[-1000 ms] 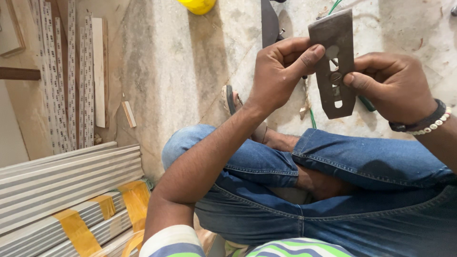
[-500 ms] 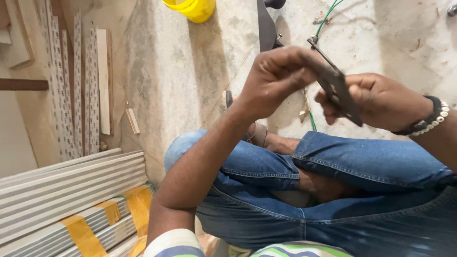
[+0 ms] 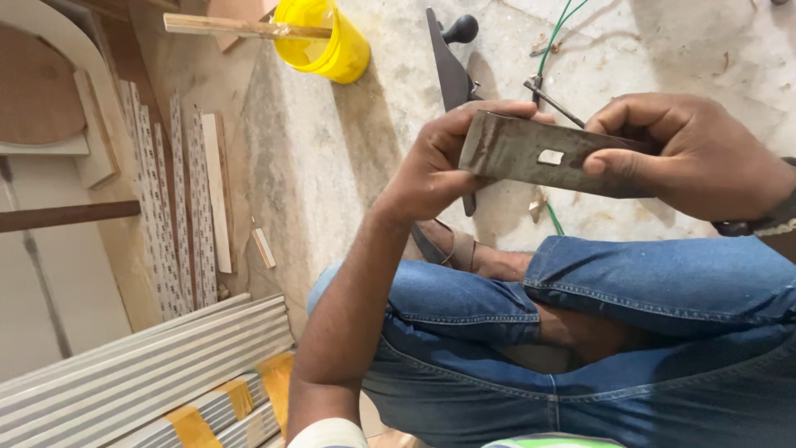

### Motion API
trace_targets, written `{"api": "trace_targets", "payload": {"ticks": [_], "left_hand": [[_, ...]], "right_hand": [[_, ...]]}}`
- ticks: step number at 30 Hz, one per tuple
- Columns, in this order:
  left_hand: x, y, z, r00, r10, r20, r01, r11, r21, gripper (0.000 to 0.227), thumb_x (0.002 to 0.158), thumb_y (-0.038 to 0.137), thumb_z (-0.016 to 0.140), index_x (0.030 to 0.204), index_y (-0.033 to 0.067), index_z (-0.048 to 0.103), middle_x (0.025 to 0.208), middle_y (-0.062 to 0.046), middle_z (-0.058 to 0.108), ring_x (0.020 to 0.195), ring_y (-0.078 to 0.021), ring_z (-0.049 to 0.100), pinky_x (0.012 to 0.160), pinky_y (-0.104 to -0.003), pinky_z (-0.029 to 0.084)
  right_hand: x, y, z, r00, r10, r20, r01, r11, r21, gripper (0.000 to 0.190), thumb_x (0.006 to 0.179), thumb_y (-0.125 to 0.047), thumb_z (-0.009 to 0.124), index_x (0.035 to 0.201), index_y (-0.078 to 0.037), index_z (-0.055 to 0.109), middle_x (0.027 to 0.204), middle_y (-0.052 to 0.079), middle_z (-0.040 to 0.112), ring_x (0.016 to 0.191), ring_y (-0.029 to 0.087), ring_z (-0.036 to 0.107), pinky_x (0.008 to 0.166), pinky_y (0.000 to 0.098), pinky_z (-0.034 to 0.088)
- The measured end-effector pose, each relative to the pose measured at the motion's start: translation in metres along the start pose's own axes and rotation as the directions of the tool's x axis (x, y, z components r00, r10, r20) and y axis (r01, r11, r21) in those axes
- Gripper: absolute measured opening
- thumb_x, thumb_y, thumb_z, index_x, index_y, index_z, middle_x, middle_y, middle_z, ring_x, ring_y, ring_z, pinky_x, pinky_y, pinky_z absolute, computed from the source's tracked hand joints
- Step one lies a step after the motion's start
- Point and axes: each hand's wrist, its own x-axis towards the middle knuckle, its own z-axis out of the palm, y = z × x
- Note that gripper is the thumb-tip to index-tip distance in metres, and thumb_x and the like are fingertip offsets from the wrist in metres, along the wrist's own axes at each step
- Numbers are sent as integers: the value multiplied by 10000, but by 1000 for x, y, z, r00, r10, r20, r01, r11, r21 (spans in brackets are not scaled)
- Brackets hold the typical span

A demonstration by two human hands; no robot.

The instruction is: The person disassembles a hand plane by removing the lever cap and blade, then handles a screwdriver to adjust screws on the plane body while another person assists.

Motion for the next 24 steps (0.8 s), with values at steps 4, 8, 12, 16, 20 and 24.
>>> {"api": "trace_targets", "payload": {"ticks": [4, 8, 12, 16, 20, 24], "left_hand": [[-2, 1, 9, 998, -55, -35, 57, 995, 81, 616, 981, -40, 798, 1513, 57, 504, 1399, -35, 650, 1259, -84, 630, 1118, -276, 547], [-4, 7, 13, 998, -57, -35, 59, 995, 78, 662, 967, 28, 840, 1525, 70, 486, 1386, -20, 650, 1251, -64, 622, 1109, -249, 531], [-4, 7, 15, 997, -56, -57, 60, 995, 79, 669, 968, 64, 872, 1525, 65, 502, 1332, -25, 676, 1202, -57, 624, 1077, -240, 539], [-3, 4, 15, 995, -43, -89, 51, 995, 89, 614, 967, 93, 868, 1481, 58, 533, 1351, -18, 660, 1188, -53, 623, 1061, -242, 543], [-3, -7, 17, 924, -259, -281, 305, 943, 135, 458, 881, 52, 843, 1303, -27, 685, 1054, -105, 740, 860, -132, 626, 782, -299, 529], [-1, -24, 19, 972, -120, -200, 128, 992, 23, 288, 985, 111, 803, 1241, 11, 718, 1123, -79, 777, 1049, -118, 732, 1032, -320, 608]], "right_hand": [[0, 8, -2, 999, -40, 2, 40, 999, -13, 278, 900, -224, 725, 1089, -20, 716, 823, 77, 744, 701, 111, 676, 591, 259, 556], [1, 17, -4, 999, -31, 12, 31, 999, 19, 288, 908, -230, 714, 1106, -20, 710, 841, 85, 751, 716, 116, 697, 595, 265, 577], [0, 14, -4, 996, -85, 22, 84, 996, 38, 298, 968, -220, 729, 1172, -3, 715, 924, 115, 736, 769, 136, 743, 636, 273, 616], [-1, 4, -2, 1000, -9, -23, 9, 1000, -2, 300, 871, -222, 702, 1092, -20, 698, 854, 105, 761, 729, 131, 726, 627, 274, 606], [-2, 3, -1, 997, -26, -69, 25, 1000, -4, 312, 884, -224, 711, 1112, -13, 683, 860, 110, 755, 732, 128, 723, 615, 274, 600], [-1, 9, 0, 991, -82, -105, 88, 994, 60, 335, 906, -235, 721, 1149, -8, 675, 881, 99, 748, 743, 111, 701, 604, 260, 573]]}}
